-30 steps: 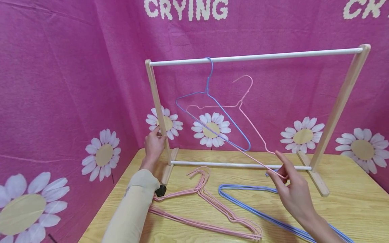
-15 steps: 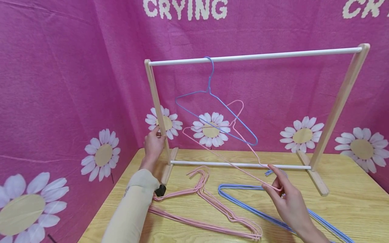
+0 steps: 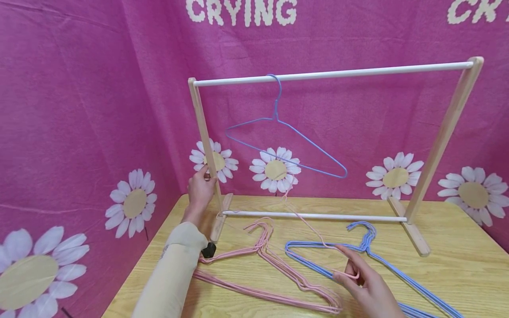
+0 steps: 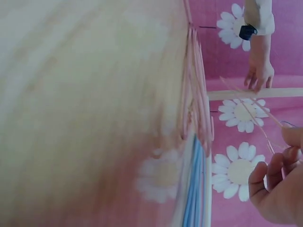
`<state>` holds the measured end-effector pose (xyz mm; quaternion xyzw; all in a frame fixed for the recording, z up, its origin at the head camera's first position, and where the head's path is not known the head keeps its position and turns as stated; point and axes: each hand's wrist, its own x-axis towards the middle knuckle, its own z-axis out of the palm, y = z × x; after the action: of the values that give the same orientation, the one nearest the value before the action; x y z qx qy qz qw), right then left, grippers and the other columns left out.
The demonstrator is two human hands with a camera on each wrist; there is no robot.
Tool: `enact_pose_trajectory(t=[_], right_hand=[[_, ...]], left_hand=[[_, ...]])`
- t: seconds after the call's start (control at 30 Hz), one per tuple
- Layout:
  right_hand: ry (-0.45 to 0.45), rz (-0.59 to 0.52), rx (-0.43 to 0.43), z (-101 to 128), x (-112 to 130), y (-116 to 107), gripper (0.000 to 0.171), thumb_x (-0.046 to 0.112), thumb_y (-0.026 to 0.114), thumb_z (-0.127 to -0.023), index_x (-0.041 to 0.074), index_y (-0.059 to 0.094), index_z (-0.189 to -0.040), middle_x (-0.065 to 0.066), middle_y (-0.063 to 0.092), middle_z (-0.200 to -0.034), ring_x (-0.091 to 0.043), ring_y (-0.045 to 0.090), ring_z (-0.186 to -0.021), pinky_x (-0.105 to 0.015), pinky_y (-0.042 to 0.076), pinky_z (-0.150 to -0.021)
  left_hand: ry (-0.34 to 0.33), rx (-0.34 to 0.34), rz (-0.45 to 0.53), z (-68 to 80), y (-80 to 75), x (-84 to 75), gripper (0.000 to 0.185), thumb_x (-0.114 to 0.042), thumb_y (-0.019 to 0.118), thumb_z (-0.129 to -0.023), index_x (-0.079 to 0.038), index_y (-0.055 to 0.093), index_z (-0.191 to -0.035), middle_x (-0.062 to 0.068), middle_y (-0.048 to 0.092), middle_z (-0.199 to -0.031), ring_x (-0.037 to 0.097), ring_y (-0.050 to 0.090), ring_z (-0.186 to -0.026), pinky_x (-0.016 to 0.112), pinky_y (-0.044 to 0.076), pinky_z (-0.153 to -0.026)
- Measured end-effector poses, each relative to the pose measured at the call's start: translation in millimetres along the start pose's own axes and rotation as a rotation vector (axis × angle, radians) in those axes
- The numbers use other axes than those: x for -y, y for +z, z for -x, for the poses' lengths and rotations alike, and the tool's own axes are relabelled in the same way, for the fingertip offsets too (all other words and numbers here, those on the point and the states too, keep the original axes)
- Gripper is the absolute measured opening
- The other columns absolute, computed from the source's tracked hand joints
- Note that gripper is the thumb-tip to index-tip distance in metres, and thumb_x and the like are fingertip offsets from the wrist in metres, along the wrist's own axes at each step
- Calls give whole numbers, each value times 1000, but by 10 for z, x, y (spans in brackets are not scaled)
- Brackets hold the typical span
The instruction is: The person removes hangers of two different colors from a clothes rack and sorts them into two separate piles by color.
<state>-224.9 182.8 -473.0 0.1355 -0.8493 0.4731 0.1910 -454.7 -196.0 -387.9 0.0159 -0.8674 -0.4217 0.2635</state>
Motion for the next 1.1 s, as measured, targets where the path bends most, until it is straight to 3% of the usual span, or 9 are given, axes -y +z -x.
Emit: enact_pose_trajectory(t=[0.17, 0.37, 0.43, 0.67, 0.73, 0.9, 0.97, 1.1], right_hand=[[-33, -35, 60, 77, -90, 46, 55, 0, 71, -86, 6, 53, -138, 11, 41, -71, 3, 34, -54, -21, 31, -44], [-97, -174, 201, 122, -180, 38, 58, -3, 65, -90, 15, 50, -143, 6, 40, -73, 5, 31, -53, -20, 30, -41], [-72, -219, 246, 130, -181, 26, 57, -1, 65, -91, 17, 49, -143, 9, 39, -75, 5, 30, -53, -20, 30, -41], [44, -302, 426, 124, -205, -10, 51, 6, 59, -97, 0, 42, -145, 10, 39, -81, 5, 32, -57, -23, 30, -42], [75, -267, 463, 127, -245, -7, 52, 11, 58, -99, 1, 41, -147, 11, 41, -81, 5, 36, -59, -23, 32, -45], [-135, 2, 407, 168, -396, 42, 51, 11, 66, -93, 6, 51, -142, 10, 42, -85, 4, 34, -66, -21, 33, -52], [-173, 127, 383, 187, -429, 59, 50, 16, 68, -91, 8, 55, -139, 8, 43, -90, 4, 31, -71, -22, 30, -56], [-113, 297, 409, 205, -448, 77, 50, 31, 70, -90, 9, 61, -133, 7, 47, -97, 1, 29, -78, -25, 24, -64]], left_hand=[[0, 10, 14, 2, -7, 13, 36, -12, 66, -93, -14, 65, -129, 18, 74, -104, 33, 72, -92, 48, 54, -81], [-4, 7, -5, 14, -5, 5, 37, -12, 66, -93, -15, 65, -130, 17, 74, -103, 32, 72, -89, 46, 54, -77], [-7, 7, -9, 17, -5, 5, 37, -12, 66, -93, -15, 65, -130, 17, 74, -103, 32, 71, -87, 46, 55, -75], [-5, 6, -13, 16, -12, -11, 38, -12, 65, -93, -15, 64, -131, 17, 74, -103, 32, 71, -87, 46, 53, -76], [-8, 13, -11, 16, -12, -12, 38, -13, 65, -94, -15, 64, -132, 17, 74, -103, 31, 71, -87, 45, 55, -74], [-4, 15, -5, 20, -14, -20, 39, -12, 64, -94, -15, 63, -132, 17, 74, -104, 31, 71, -86, 44, 56, -71], [0, 9, -2, 21, -16, -21, 38, -12, 65, -93, -15, 64, -132, 17, 74, -104, 31, 71, -87, 44, 55, -72], [4, 5, 2, 22, -21, -21, 38, -11, 65, -93, -14, 64, -131, 18, 74, -104, 32, 72, -88, 46, 54, -77]])
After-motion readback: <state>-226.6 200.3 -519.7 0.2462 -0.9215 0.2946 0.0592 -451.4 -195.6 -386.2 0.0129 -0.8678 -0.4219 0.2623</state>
